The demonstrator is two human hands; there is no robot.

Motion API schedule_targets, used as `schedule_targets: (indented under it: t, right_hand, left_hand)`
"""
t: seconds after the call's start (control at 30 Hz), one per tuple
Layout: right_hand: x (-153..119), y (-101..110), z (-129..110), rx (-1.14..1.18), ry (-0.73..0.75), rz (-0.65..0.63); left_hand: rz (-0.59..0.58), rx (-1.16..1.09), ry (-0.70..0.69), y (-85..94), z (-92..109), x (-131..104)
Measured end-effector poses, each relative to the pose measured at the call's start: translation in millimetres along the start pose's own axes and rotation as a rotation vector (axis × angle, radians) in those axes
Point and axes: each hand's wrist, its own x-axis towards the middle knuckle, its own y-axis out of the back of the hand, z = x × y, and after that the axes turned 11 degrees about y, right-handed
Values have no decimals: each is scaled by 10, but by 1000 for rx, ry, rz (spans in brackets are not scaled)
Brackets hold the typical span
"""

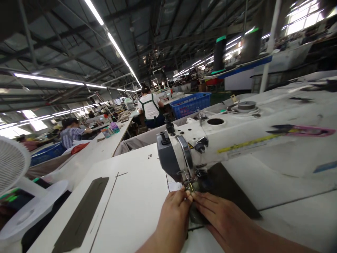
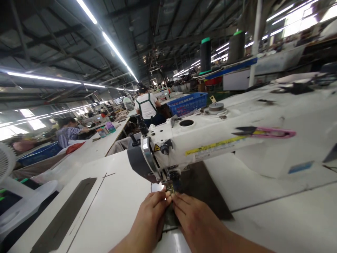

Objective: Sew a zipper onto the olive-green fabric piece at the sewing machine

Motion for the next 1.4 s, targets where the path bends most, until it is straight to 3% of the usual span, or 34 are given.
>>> schedule_targets:
  t: [0.13, 0.37, 0.47, 0.8, 0.97, 1.1, 1.4]
  right_hand:
    - [-18, 20, -30, -168, 53, 74]
    - [-139, -32, -83, -341, 185, 81]
    - [-107, -29, -78, -353, 161, 96]
    - [-91, -211, -25, -241, 32, 236]
    - [-97, -275, 109, -253, 87, 170]
    - [-34, -300, 196, -219, 71, 213]
    - [26, -383, 306, -52, -9, 209]
  left_hand:
    - [53, 26, 26, 57, 19, -104]
    - [276, 171, -200, -40, 22, -195]
    - [322, 216, -263, -58, 28, -144]
    - [270, 230, -281, -52, -29, -31]
    - [303, 230, -267, -137, -119, 35]
    - [337, 187, -230, -202, -194, 83]
    - [216, 66, -206, -213, -349, 60]
